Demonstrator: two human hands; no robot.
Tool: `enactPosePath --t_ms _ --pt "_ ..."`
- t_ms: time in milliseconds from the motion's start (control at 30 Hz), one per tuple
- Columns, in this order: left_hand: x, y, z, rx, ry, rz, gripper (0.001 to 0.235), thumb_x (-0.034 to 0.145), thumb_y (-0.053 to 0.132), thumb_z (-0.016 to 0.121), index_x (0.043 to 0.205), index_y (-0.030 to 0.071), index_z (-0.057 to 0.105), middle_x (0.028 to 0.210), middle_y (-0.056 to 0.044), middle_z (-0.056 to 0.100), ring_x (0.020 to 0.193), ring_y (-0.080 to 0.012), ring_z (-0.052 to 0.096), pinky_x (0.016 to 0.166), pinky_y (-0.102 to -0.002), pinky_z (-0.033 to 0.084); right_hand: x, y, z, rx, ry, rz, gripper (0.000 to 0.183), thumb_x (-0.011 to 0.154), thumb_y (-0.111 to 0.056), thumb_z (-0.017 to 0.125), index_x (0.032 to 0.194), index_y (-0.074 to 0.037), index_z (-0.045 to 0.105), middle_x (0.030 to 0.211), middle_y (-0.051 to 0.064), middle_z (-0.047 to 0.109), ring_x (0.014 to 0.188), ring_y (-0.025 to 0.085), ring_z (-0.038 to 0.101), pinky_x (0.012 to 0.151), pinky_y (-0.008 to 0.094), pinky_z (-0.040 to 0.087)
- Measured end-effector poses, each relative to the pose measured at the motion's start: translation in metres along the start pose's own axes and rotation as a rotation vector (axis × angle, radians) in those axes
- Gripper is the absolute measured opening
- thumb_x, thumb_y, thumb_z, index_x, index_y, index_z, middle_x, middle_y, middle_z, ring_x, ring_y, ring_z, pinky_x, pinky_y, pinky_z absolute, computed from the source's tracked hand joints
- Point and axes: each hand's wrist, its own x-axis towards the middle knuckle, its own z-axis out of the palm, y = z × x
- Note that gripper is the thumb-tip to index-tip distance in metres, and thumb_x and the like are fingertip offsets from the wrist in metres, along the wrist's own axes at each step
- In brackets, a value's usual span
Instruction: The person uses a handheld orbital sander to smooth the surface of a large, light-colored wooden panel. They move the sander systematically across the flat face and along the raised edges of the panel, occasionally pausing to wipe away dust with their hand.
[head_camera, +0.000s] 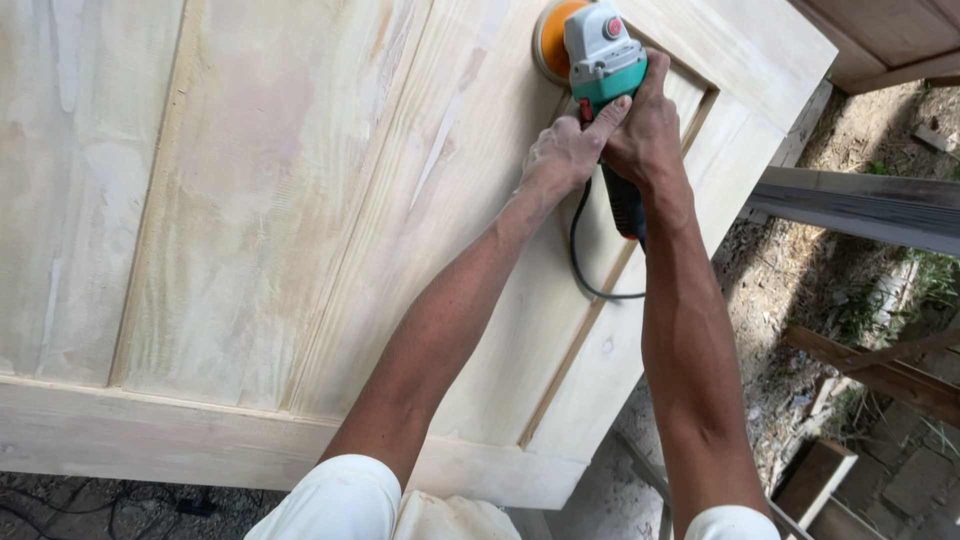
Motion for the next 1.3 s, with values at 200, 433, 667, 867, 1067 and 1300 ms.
enactPosePath --t_ms 200,433,667,867,1067,1300 --pt "0.013 -0.023 -0.027 -0.015 0.005 -0.042 0.097 0.075 0.095 0.035 0.087 0.006 0.071 0.073 -0.004 0.067 0.058 -0.0143 0.064 0.043 -0.028 0.047 0.022 -0.018 0.027 0.029 -0.002 0.019 0.079 0.094 -0.035 0.086 0.136 -0.007 0.025 0.105 0.027 0.072 0.084 0.042 0.078 0.073 0.048 0.068" --pt "-0.022 -0.031 -0.094 -0.117 0.122 -0.021 0.096 0.078 0.088 0.043 0.090 -0.001 0.076 0.073 -0.015 0.072 0.067 -0.0239 0.072 0.057 -0.036 0.054 0.035 -0.080 0.053 -0.063 -0.020 -0.079 0.089 0.090 -0.039 0.084 0.142 -0.004 0.022 0.084 0.025 0.073 0.071 0.046 0.072 0.063 0.052 0.058" --pt "-0.076 -0.054 -0.087 -0.180 0.148 0.014 0.100 0.082 0.085 0.038 0.129 0.001 0.064 0.104 -0.023 0.076 0.101 -0.0335 0.073 0.084 -0.041 0.055 -0.007 -0.103 0.062 -0.076 -0.137 -0.065 0.088 0.084 -0.039 0.082 0.144 -0.006 0.026 0.078 0.022 0.072 0.064 0.042 0.073 0.058 0.049 0.059" --pt "-0.020 -0.025 -0.077 -0.126 0.126 -0.011 0.104 0.080 0.089 0.039 0.122 0.000 0.073 0.107 -0.024 0.076 0.106 -0.0367 0.070 0.094 -0.044 0.052 0.031 -0.064 0.045 -0.090 -0.039 -0.160 0.084 0.092 -0.039 0.087 0.143 -0.007 0.028 0.081 0.023 0.073 0.072 0.045 0.073 0.061 0.053 0.058" --pt "-0.022 -0.010 -0.067 -0.129 0.036 -0.070 0.102 0.077 0.087 0.038 0.112 -0.001 0.077 0.104 -0.024 0.080 0.104 -0.0354 0.077 0.090 -0.044 0.057 0.026 -0.058 0.033 -0.089 -0.055 -0.054 0.087 0.090 -0.041 0.085 0.144 -0.006 0.027 0.082 0.023 0.072 0.069 0.042 0.074 0.061 0.049 0.061" --pt "-0.055 -0.057 -0.061 -0.162 0.084 -0.005 0.106 0.081 0.089 0.038 0.123 -0.004 0.068 0.109 -0.027 0.074 0.110 -0.0363 0.070 0.094 -0.042 0.054 -0.013 -0.089 0.046 -0.090 -0.138 -0.084 0.087 0.084 -0.040 0.085 0.143 -0.006 0.030 0.077 0.021 0.072 0.066 0.041 0.074 0.062 0.049 0.060"
